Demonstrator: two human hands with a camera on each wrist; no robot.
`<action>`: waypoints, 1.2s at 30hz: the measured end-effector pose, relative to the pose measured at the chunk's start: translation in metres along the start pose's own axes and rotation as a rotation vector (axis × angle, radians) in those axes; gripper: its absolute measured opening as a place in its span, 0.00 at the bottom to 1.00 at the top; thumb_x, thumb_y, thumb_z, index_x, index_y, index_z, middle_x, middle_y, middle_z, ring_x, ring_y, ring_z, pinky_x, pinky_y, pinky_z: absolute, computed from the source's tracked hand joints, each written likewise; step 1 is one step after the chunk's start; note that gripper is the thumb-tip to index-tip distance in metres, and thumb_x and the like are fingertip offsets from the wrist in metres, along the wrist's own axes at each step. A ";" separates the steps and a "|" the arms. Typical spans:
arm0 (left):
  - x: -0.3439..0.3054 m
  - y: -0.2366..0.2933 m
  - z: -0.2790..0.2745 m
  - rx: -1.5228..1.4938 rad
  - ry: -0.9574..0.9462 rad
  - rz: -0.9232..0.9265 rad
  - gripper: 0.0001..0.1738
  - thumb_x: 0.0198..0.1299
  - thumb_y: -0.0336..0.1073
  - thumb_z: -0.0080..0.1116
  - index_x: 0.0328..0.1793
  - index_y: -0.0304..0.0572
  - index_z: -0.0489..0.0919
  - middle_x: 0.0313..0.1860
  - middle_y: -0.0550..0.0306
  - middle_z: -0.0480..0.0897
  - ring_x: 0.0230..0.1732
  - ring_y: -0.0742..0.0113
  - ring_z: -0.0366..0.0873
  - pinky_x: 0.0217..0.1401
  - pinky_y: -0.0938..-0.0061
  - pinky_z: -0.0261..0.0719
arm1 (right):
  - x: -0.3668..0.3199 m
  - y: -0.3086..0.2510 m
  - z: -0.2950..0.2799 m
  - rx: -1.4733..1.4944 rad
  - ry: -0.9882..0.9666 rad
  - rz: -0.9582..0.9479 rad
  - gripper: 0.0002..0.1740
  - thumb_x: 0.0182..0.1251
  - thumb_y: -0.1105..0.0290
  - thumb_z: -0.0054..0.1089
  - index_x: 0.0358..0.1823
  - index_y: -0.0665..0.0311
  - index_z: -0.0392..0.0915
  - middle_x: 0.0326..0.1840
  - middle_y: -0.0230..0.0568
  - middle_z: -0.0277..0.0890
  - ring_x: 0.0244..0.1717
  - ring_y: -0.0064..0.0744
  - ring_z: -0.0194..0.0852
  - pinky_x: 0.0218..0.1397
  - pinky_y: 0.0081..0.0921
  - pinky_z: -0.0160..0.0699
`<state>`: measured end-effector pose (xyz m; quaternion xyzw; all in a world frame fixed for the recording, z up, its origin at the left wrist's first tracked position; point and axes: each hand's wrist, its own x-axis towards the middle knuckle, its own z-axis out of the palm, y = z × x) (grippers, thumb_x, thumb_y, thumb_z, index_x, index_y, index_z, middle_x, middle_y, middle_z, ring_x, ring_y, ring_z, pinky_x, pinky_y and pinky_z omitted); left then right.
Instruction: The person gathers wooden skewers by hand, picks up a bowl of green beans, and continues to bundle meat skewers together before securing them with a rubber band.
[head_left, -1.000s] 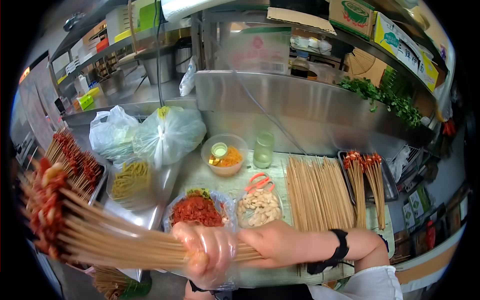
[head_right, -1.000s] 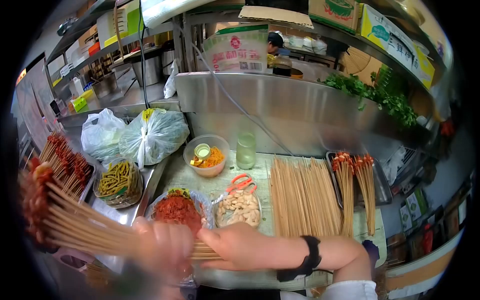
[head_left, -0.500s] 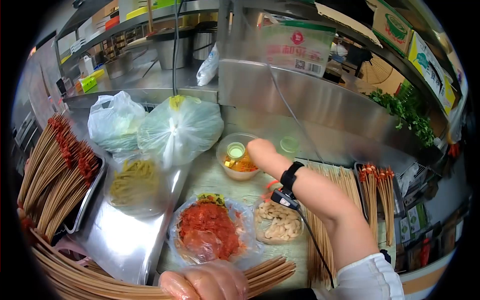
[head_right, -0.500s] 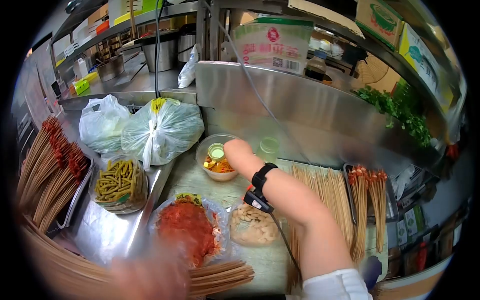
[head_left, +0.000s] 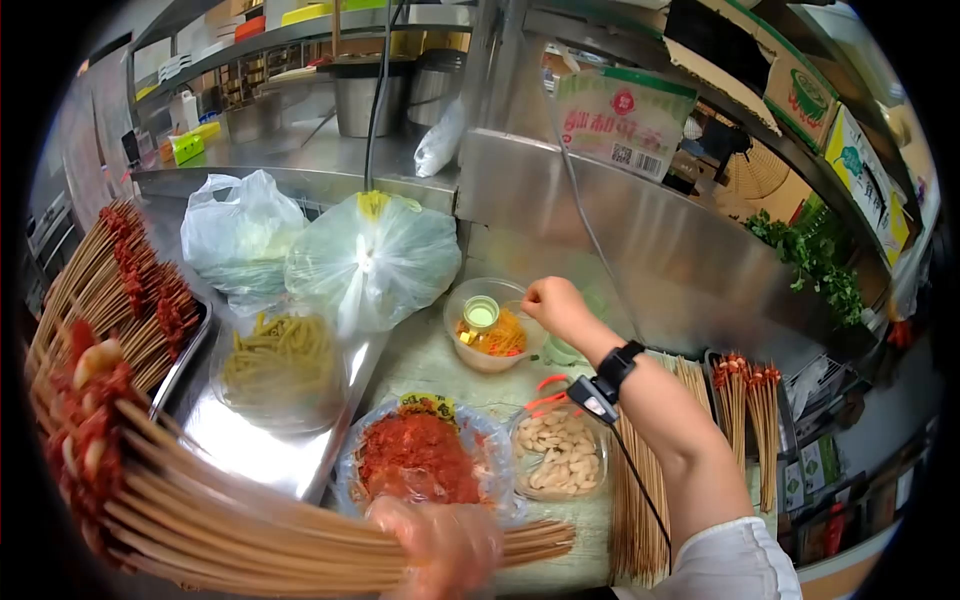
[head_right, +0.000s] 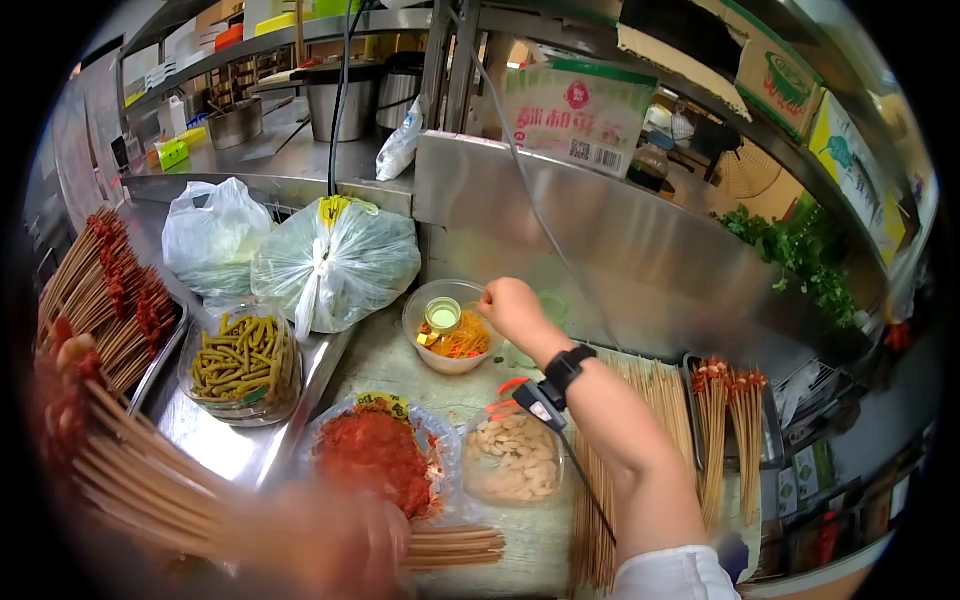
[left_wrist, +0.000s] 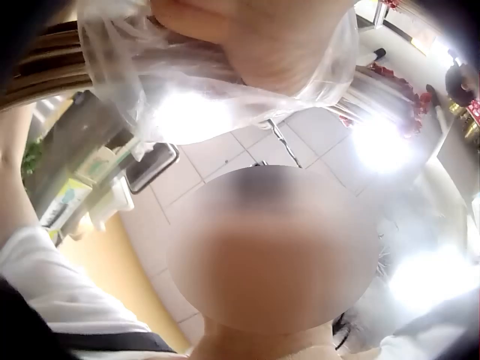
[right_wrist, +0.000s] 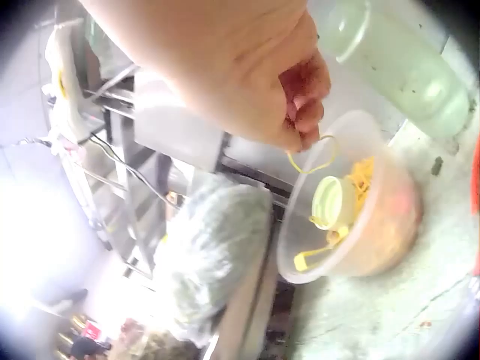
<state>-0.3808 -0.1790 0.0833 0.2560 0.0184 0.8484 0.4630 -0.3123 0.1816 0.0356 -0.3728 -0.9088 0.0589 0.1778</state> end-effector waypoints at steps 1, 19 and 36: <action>-0.002 -0.001 -0.003 0.031 0.043 -0.010 0.15 0.58 0.32 0.60 0.34 0.48 0.61 0.24 0.63 0.66 0.23 0.70 0.63 0.26 0.75 0.64 | -0.007 -0.004 -0.014 0.204 -0.041 0.049 0.08 0.57 0.71 0.61 0.34 0.69 0.82 0.29 0.44 0.82 0.27 0.34 0.79 0.30 0.29 0.76; -0.048 -0.044 0.006 0.338 0.188 -0.168 0.17 0.64 0.30 0.55 0.57 0.38 0.68 0.30 0.62 0.73 0.26 0.73 0.70 0.31 0.77 0.70 | -0.248 -0.138 -0.147 0.897 -0.234 -0.352 0.05 0.58 0.74 0.66 0.35 0.66 0.80 0.36 0.34 0.76 0.35 0.26 0.72 0.41 0.22 0.71; -0.082 -0.055 0.011 0.305 -0.012 -0.358 0.15 0.65 0.38 0.59 0.52 0.40 0.70 0.29 0.65 0.72 0.24 0.77 0.68 0.26 0.81 0.67 | -0.304 -0.160 -0.167 1.403 -0.027 0.034 0.29 0.49 0.78 0.67 0.56 0.66 0.69 0.55 0.47 0.72 0.37 0.32 0.76 0.28 0.19 0.77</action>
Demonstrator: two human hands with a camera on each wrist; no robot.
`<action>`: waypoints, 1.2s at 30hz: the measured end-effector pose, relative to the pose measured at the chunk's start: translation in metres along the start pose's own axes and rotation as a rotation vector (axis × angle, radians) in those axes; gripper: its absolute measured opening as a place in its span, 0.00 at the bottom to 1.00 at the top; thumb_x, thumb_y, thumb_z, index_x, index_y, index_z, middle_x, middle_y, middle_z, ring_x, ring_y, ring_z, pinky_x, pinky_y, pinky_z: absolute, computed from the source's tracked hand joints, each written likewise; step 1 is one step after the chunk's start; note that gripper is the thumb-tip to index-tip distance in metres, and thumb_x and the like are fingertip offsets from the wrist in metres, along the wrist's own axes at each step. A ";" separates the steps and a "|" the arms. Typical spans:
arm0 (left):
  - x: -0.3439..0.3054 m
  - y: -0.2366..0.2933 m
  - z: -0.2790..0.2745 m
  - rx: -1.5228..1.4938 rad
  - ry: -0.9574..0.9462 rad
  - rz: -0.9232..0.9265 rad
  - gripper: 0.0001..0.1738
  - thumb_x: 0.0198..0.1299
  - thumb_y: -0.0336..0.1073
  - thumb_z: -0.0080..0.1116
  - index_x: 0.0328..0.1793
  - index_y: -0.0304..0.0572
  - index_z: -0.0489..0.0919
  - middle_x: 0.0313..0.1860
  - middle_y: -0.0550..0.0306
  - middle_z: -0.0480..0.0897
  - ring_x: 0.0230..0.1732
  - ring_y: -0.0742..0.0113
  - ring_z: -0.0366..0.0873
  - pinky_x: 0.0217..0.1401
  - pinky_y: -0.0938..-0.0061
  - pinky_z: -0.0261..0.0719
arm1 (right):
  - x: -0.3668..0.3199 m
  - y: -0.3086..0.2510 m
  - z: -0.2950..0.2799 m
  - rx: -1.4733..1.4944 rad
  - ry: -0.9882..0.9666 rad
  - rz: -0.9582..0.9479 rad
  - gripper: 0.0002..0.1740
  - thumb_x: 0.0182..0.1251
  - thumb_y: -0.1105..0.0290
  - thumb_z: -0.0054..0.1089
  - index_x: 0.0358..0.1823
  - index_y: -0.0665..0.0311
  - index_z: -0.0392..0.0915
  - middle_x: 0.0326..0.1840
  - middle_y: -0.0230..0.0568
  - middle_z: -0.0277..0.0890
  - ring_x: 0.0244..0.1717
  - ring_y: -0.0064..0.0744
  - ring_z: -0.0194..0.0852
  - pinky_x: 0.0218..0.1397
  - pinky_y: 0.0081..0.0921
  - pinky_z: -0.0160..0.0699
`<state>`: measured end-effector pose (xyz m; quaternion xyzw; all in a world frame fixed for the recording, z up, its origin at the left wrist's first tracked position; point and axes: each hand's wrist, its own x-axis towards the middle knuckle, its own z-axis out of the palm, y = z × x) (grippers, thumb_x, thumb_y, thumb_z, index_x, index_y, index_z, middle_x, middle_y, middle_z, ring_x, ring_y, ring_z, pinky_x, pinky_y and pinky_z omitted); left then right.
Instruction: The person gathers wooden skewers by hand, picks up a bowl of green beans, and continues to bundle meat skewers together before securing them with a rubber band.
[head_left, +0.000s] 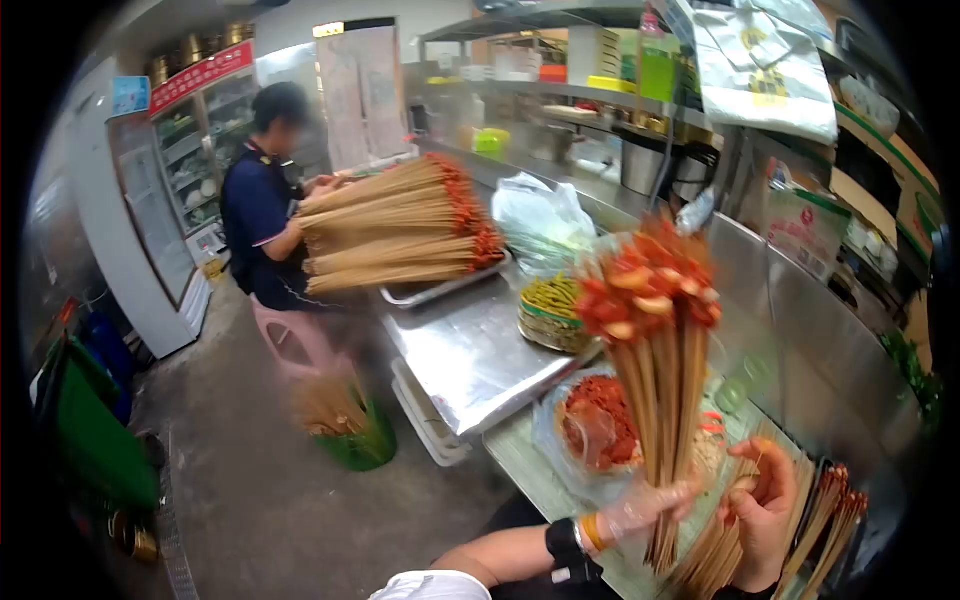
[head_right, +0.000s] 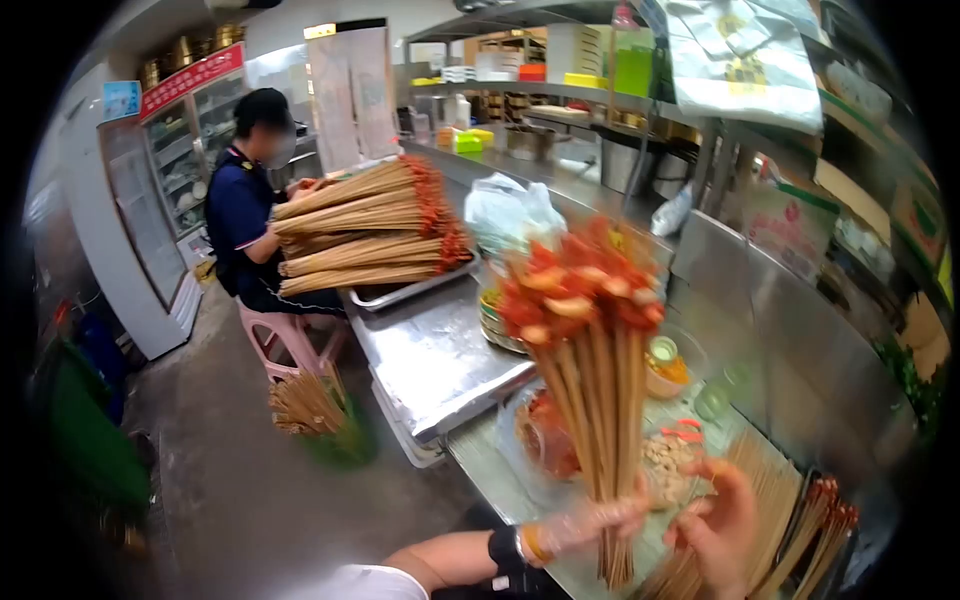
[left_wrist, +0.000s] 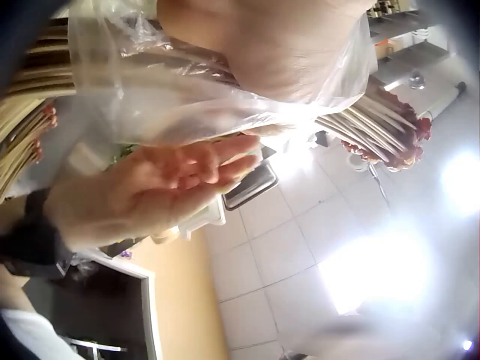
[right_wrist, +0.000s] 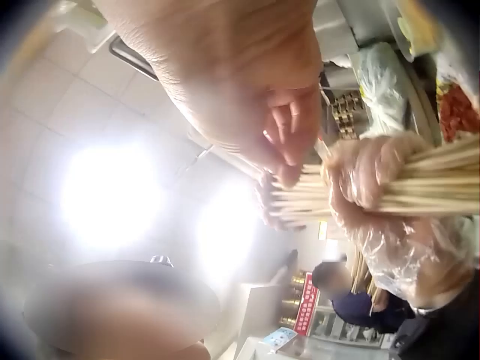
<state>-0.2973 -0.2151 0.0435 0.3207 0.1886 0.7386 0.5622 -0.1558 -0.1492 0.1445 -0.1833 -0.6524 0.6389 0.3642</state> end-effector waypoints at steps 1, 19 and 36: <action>0.003 0.004 -0.007 -0.004 -0.051 0.028 0.14 0.66 0.39 0.57 0.52 0.41 0.70 0.29 0.67 0.71 0.26 0.78 0.67 0.28 0.82 0.68 | -0.006 -0.007 -0.010 -0.050 0.020 0.044 0.34 0.46 0.79 0.70 0.58 0.65 0.68 0.59 0.47 0.71 0.44 0.34 0.78 0.32 0.20 0.79; 0.048 0.028 0.054 -0.620 0.044 0.048 0.09 0.64 0.34 0.52 0.32 0.49 0.65 0.21 0.70 0.60 0.23 0.79 0.61 0.33 0.78 0.67 | -0.048 0.070 -0.024 -0.009 0.003 -0.039 0.28 0.61 0.72 0.66 0.62 0.61 0.65 0.66 0.39 0.66 0.58 0.29 0.72 0.56 0.28 0.76; 0.038 -0.010 0.041 0.318 -0.055 0.056 0.13 0.61 0.28 0.58 0.48 0.42 0.68 0.31 0.61 0.72 0.26 0.75 0.69 0.28 0.79 0.69 | -0.024 0.028 -0.065 -0.964 -0.368 0.124 0.40 0.50 0.59 0.73 0.60 0.62 0.60 0.52 0.54 0.74 0.50 0.55 0.77 0.51 0.39 0.77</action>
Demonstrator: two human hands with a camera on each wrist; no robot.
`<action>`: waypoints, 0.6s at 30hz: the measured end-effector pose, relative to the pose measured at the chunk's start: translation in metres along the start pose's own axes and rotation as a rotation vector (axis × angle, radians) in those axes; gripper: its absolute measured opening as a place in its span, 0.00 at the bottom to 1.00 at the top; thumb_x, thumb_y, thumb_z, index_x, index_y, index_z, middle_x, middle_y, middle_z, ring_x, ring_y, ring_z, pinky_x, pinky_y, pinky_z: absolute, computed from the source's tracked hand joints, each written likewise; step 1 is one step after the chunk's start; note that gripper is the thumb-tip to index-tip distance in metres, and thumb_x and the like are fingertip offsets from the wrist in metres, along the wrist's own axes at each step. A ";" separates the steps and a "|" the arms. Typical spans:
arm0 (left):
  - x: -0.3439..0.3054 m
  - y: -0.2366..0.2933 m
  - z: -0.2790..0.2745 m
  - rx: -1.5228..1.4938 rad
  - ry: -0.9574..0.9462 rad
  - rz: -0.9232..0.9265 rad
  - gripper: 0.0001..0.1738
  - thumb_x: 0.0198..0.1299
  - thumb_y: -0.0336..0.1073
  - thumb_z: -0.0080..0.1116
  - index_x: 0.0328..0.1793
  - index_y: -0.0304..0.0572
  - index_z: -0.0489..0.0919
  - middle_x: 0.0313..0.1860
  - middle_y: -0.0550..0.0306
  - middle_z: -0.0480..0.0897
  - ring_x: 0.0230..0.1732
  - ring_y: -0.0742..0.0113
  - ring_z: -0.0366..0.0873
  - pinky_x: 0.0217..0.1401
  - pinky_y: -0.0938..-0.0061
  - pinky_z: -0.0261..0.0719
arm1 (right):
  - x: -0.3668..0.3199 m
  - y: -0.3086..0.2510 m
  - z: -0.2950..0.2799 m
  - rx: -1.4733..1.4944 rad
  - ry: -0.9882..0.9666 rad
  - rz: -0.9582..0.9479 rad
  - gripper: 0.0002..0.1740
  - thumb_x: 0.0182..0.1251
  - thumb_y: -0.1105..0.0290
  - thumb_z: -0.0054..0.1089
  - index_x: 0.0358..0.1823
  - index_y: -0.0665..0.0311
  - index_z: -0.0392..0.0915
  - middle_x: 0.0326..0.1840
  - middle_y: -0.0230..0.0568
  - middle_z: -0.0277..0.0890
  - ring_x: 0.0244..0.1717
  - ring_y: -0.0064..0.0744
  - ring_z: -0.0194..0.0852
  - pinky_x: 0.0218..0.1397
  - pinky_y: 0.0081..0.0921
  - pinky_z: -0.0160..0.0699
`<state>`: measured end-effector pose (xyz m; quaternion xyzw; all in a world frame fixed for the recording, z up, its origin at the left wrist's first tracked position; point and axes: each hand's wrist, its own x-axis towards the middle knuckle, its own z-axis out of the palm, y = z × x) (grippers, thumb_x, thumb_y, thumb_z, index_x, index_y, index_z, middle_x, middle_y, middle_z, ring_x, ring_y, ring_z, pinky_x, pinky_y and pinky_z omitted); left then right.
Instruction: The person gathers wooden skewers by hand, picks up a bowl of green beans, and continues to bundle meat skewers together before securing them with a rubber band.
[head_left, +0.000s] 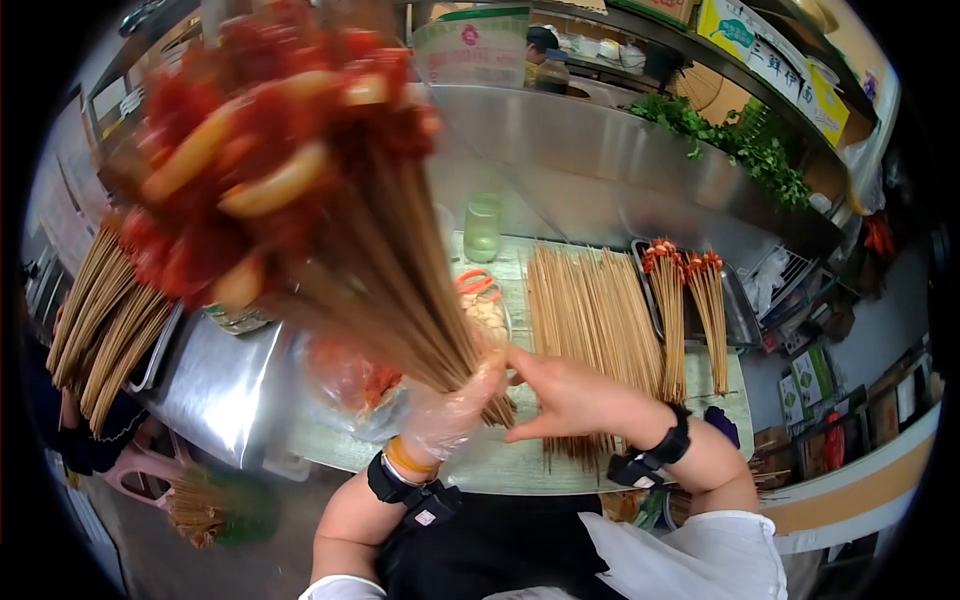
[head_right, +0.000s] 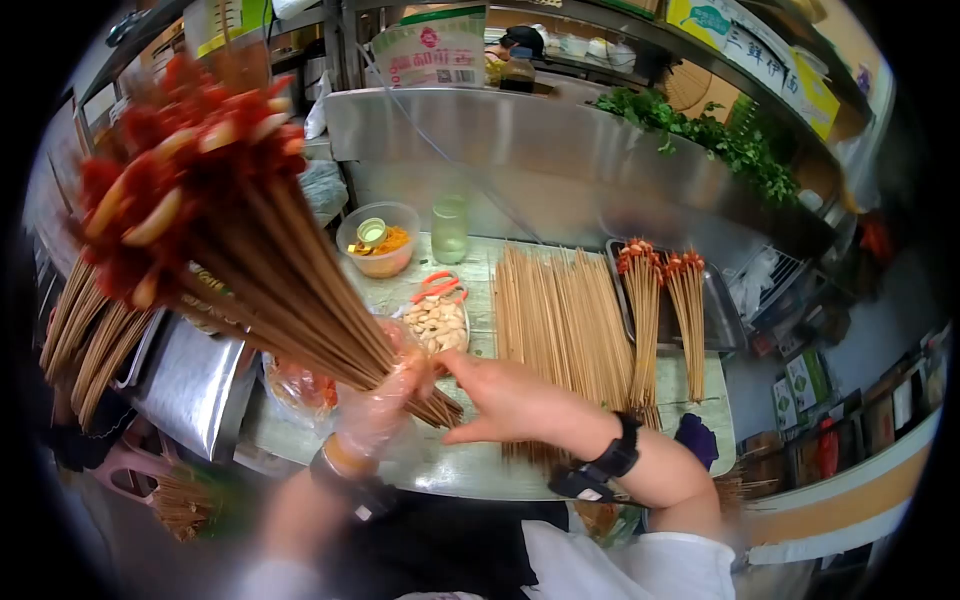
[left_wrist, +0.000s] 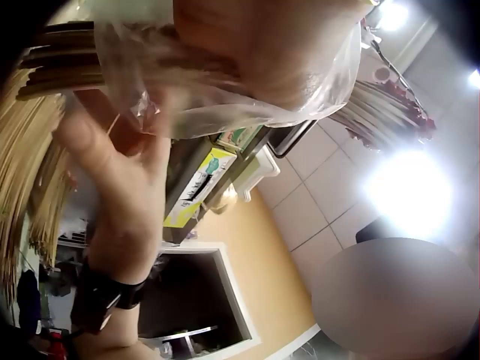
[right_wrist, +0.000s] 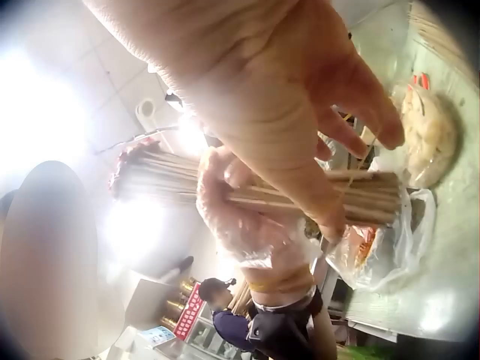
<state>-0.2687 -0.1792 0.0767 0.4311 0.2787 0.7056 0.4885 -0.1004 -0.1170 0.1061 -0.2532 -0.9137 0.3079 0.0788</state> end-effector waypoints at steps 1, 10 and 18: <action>0.000 0.001 0.004 -0.082 0.018 0.057 0.12 0.61 0.28 0.58 0.48 0.41 0.69 0.31 0.62 0.73 0.27 0.77 0.70 0.29 0.81 0.69 | 0.003 0.004 0.010 0.075 0.033 -0.022 0.41 0.50 0.58 0.74 0.60 0.63 0.60 0.51 0.55 0.74 0.50 0.55 0.77 0.51 0.39 0.77; 0.025 0.034 0.010 -0.618 0.166 0.237 0.08 0.64 0.37 0.54 0.36 0.49 0.66 0.23 0.67 0.61 0.24 0.73 0.59 0.33 0.75 0.63 | -0.002 -0.002 0.081 1.545 0.073 0.292 0.33 0.60 0.74 0.65 0.67 0.63 0.62 0.58 0.41 0.73 0.28 0.20 0.75 0.30 0.15 0.73; -0.005 0.005 0.002 -0.506 0.028 -0.240 0.07 0.63 0.33 0.55 0.39 0.45 0.68 0.25 0.65 0.67 0.24 0.74 0.65 0.31 0.75 0.67 | 0.023 0.014 0.009 -0.328 0.763 -0.304 0.25 0.57 0.82 0.55 0.59 0.63 0.73 0.61 0.43 0.74 0.54 0.38 0.77 0.55 0.37 0.74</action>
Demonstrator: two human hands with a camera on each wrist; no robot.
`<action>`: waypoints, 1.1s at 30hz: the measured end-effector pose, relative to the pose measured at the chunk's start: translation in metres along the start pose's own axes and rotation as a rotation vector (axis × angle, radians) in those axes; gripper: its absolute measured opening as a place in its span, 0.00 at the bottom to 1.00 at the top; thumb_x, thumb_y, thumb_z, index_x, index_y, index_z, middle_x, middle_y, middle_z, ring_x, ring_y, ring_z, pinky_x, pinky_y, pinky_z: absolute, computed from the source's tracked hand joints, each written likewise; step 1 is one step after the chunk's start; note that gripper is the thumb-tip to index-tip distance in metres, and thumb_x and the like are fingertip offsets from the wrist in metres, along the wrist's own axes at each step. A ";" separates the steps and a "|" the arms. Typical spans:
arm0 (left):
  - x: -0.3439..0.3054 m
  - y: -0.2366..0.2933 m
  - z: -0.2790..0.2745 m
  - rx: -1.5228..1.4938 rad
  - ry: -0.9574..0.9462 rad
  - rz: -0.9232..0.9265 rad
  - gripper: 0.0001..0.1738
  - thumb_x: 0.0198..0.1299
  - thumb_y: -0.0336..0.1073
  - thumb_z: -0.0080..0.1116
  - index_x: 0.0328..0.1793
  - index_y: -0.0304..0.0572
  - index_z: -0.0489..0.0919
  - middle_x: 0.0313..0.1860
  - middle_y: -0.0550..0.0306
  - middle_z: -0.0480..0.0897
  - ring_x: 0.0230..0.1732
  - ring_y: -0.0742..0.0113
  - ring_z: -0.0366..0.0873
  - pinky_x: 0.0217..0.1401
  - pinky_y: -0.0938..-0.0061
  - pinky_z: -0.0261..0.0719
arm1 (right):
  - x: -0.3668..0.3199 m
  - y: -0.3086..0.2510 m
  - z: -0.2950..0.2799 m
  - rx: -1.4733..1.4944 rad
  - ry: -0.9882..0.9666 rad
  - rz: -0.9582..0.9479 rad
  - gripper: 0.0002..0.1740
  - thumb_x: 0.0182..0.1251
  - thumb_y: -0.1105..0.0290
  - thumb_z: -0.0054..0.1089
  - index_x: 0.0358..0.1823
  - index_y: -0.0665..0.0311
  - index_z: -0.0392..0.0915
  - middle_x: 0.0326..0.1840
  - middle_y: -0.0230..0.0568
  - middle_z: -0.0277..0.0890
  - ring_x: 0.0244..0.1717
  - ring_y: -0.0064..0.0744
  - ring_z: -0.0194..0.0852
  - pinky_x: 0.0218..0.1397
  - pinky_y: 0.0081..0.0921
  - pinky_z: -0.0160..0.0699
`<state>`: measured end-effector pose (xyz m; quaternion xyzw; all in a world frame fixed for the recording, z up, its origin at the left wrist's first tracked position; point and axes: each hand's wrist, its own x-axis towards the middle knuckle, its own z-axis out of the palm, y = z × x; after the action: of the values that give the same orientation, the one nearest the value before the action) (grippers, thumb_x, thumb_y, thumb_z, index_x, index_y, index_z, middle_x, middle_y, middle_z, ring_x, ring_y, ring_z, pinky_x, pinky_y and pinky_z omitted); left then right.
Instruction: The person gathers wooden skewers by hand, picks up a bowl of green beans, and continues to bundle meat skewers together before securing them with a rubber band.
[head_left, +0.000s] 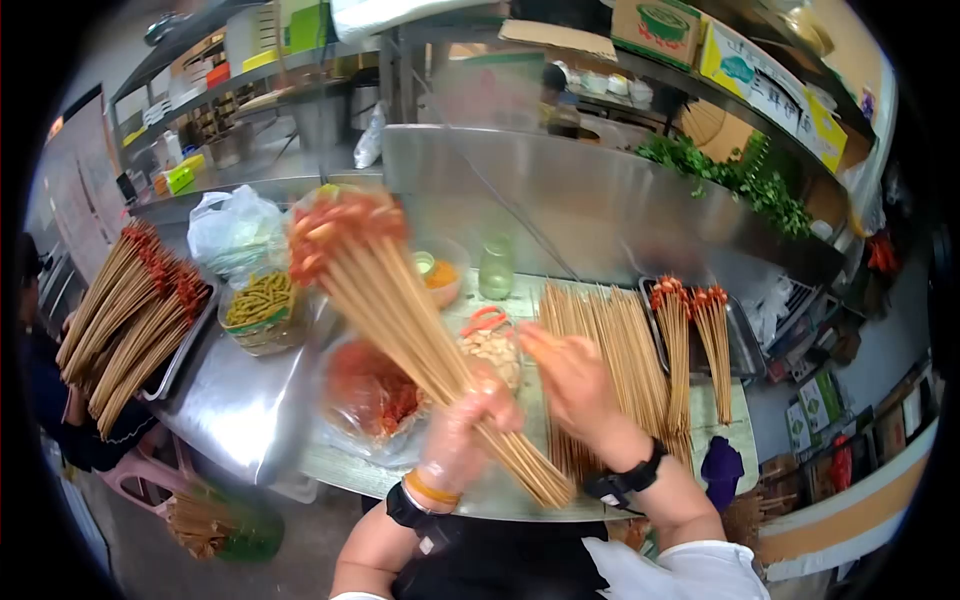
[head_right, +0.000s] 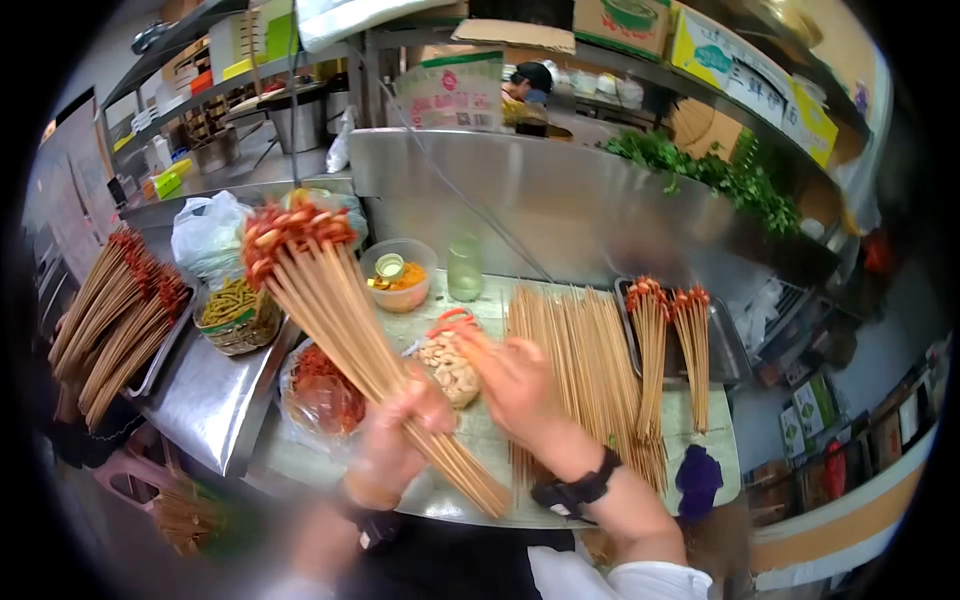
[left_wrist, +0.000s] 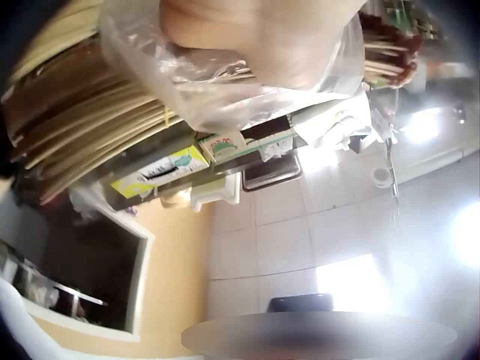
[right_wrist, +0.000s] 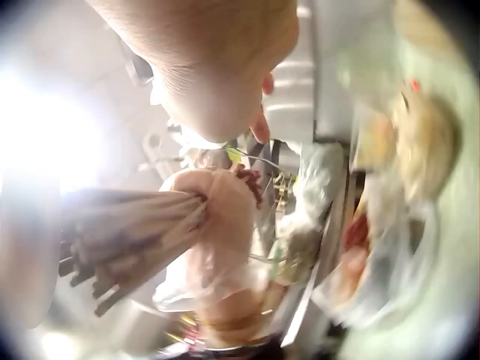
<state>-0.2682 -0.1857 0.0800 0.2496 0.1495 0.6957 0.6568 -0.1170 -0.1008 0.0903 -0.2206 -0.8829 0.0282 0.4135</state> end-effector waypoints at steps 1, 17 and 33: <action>-0.001 -0.002 -0.008 0.116 -0.014 0.008 0.07 0.62 0.32 0.56 0.41 0.43 0.69 0.26 0.64 0.69 0.26 0.73 0.67 0.32 0.75 0.69 | 0.008 -0.006 -0.016 -0.238 0.030 -0.075 0.25 0.54 0.83 0.55 0.56 0.63 0.75 0.60 0.44 0.75 0.53 0.39 0.78 0.55 0.38 0.73; 0.004 0.017 0.017 0.460 -0.105 0.407 0.11 0.63 0.29 0.54 0.49 0.47 0.67 0.31 0.63 0.71 0.33 0.72 0.69 0.42 0.68 0.71 | -0.044 -0.038 0.007 1.075 -0.338 1.105 0.30 0.56 0.78 0.66 0.60 0.65 0.65 0.31 0.37 0.75 0.20 0.24 0.75 0.18 0.18 0.68; -0.024 0.005 -0.030 0.296 0.090 -0.114 0.19 0.58 0.31 0.59 0.53 0.42 0.64 0.28 0.61 0.69 0.24 0.70 0.67 0.27 0.75 0.68 | -0.086 0.030 -0.061 1.042 -0.087 0.849 0.24 0.66 0.65 0.61 0.61 0.63 0.70 0.47 0.38 0.79 0.41 0.24 0.77 0.41 0.21 0.76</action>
<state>-0.2881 -0.2060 0.0541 0.3034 0.2937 0.6381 0.6439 -0.0124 -0.1169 0.0616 -0.3192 -0.6064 0.6195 0.3830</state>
